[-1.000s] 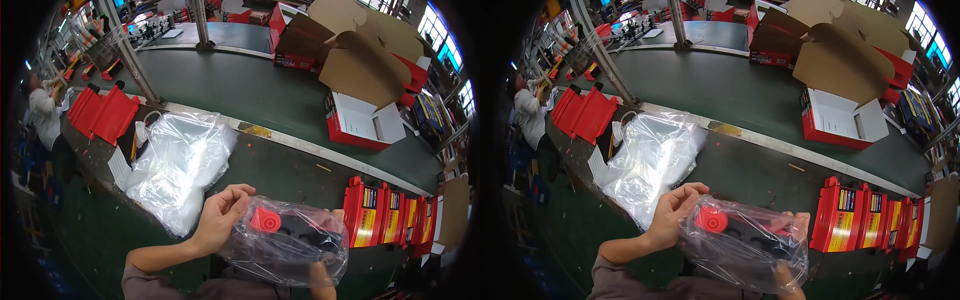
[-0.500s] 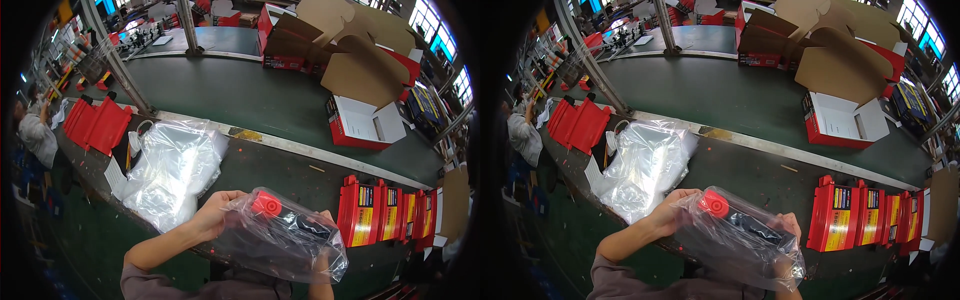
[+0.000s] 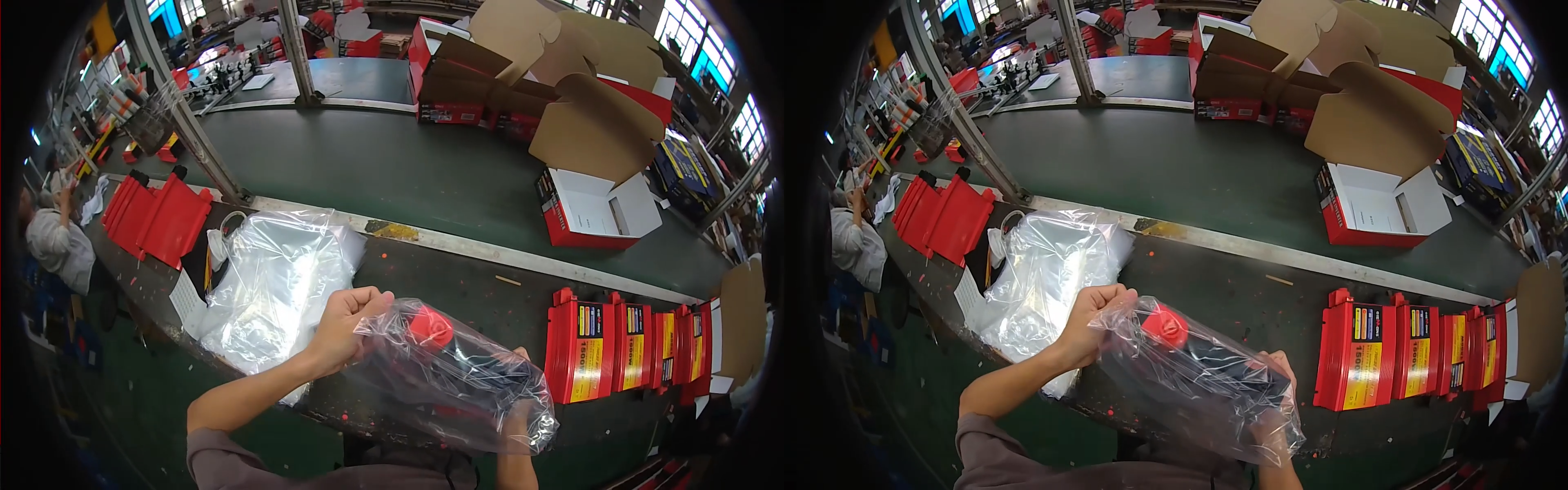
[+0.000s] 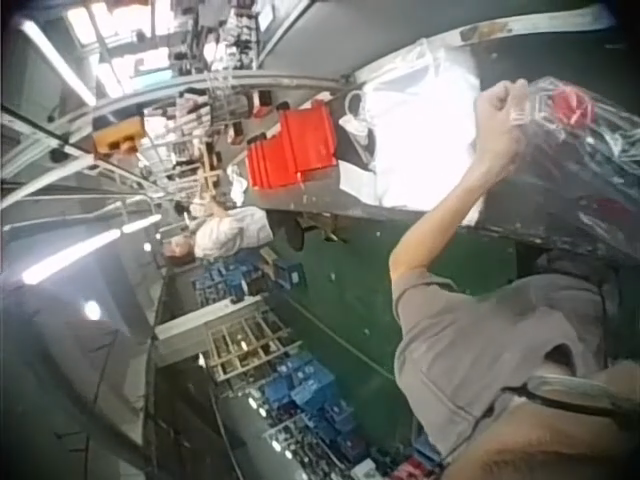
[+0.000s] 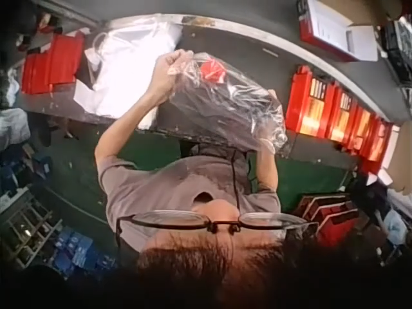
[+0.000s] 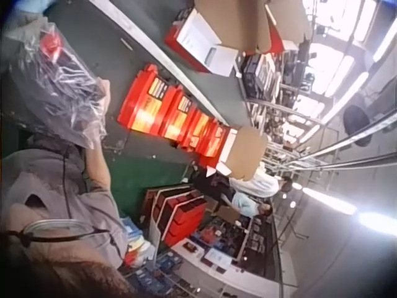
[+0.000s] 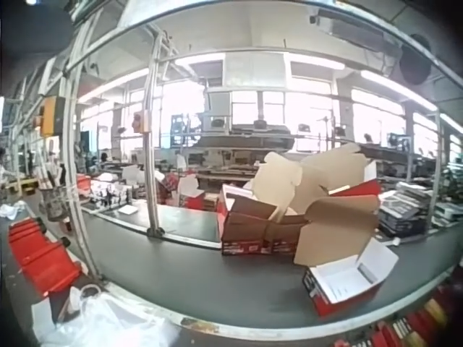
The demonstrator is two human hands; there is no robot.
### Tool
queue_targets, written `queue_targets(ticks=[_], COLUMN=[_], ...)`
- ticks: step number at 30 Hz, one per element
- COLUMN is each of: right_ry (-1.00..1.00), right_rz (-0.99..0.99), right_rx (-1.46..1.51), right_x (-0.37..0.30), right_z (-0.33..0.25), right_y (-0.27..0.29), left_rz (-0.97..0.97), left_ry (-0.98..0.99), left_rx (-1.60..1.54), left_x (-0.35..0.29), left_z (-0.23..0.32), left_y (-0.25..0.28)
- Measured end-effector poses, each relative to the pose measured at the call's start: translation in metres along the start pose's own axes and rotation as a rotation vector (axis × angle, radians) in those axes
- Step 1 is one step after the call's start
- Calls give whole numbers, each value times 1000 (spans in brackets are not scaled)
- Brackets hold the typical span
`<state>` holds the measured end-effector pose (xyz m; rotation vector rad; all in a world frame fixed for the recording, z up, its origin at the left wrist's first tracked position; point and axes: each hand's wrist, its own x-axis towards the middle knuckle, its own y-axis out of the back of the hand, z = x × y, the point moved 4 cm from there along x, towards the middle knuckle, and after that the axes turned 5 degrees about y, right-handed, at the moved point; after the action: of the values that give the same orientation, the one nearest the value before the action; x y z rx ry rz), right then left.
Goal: Packaging products into plastic bags and placing them into cardboard boxes on an assembly line.
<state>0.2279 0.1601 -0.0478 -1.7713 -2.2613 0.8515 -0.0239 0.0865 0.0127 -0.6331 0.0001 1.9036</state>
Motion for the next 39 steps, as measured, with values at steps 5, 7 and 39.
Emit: queue_targets(ticks=[5, 7, 39], right_ry=[324, 351, 820], right_rz=[-105, -57, 88], right_rx=[-177, -199, -369], right_x=[2, -3, -73], right_z=[18, 21, 25], right_y=[16, 4, -32], left_rz=[-59, -113, 246], left_ry=[-146, -85, 53], left_rx=[167, 147, -63], left_x=[15, 15, -1], left_z=[-5, -5, -73], left_y=[-9, -8, 18])
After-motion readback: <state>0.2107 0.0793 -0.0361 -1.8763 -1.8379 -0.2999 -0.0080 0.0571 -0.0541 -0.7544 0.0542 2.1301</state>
